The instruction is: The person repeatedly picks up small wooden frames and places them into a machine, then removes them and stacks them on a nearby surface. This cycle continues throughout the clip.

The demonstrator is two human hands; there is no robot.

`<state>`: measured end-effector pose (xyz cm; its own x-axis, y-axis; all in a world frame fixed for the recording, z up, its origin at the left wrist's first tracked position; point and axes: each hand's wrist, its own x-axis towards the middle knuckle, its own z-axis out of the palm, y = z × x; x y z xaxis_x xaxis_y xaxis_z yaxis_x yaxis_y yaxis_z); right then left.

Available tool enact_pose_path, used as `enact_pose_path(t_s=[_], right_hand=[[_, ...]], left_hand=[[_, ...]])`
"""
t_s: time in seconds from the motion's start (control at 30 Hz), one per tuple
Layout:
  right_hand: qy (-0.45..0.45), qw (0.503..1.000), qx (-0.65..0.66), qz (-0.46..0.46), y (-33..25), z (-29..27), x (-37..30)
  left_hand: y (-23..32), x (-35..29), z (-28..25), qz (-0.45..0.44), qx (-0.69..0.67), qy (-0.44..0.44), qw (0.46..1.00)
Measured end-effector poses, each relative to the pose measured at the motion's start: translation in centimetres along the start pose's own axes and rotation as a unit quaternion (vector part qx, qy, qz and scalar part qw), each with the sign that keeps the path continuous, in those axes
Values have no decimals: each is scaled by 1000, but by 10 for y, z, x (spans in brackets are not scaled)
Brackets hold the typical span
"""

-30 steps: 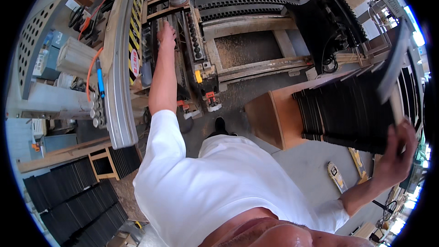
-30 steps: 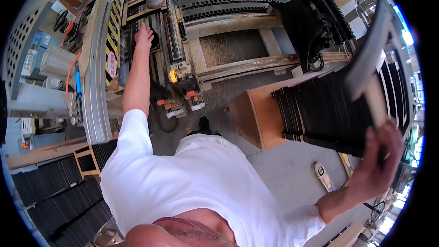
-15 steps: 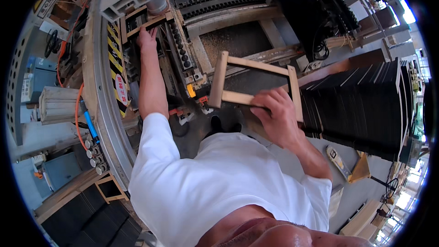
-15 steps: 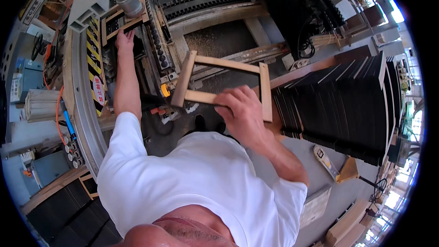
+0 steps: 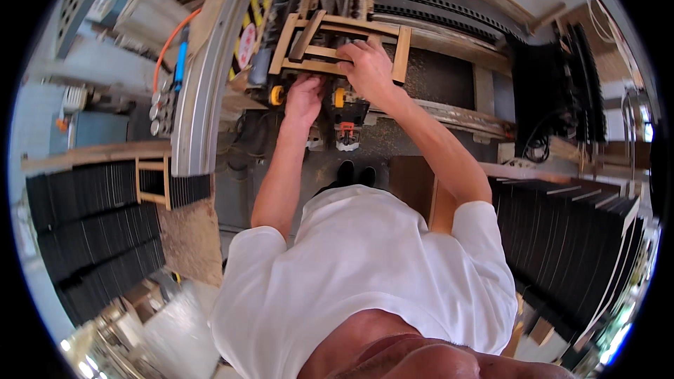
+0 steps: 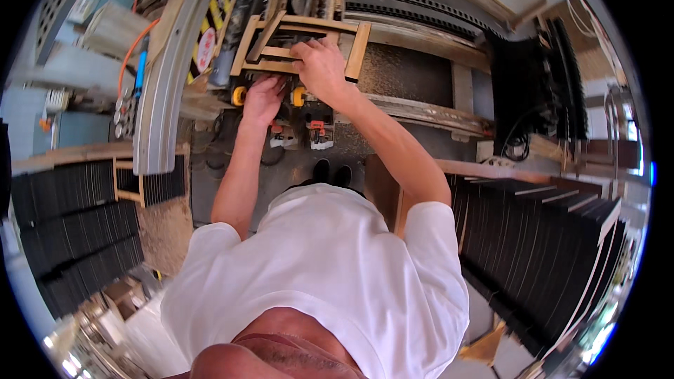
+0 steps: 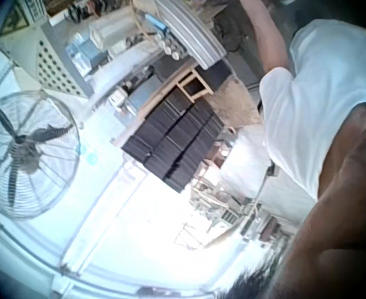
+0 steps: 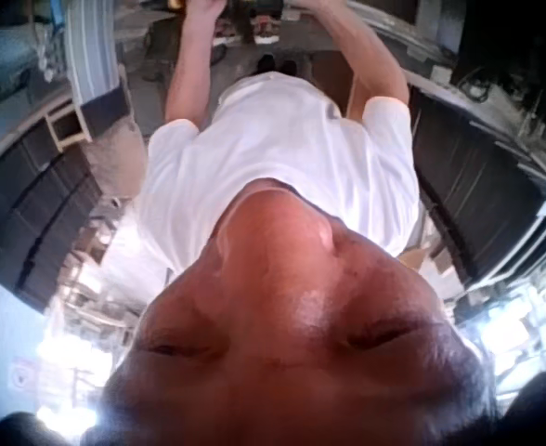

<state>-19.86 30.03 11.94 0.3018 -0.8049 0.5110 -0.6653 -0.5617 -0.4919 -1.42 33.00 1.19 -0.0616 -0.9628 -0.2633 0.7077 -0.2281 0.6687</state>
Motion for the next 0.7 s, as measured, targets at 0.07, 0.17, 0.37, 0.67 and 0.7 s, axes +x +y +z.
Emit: enact_pose_path(t_s=[0.07, 0.17, 0.37, 0.67, 0.7], right_hand=[[-47, 999, -6, -11, 8, 24, 4], [-115, 992, -35, -36, -2, 32, 2], [-149, 986, -35, -71, 4, 40, 9], [-103, 989, -66, -84, 33, 83, 75], [-98, 988, -64, -98, 41, 96, 82]], left_hand=[[0, -9, 11, 20, -12, -25, 999], [-4, -14, 15, 46, -49, -24, 997], [-19, 6, -10, 74, -97, 34, 992], [-11, -132, -18, 57, -35, 47, 997], [-8, -149, -21, 47, -37, 59, 996]])
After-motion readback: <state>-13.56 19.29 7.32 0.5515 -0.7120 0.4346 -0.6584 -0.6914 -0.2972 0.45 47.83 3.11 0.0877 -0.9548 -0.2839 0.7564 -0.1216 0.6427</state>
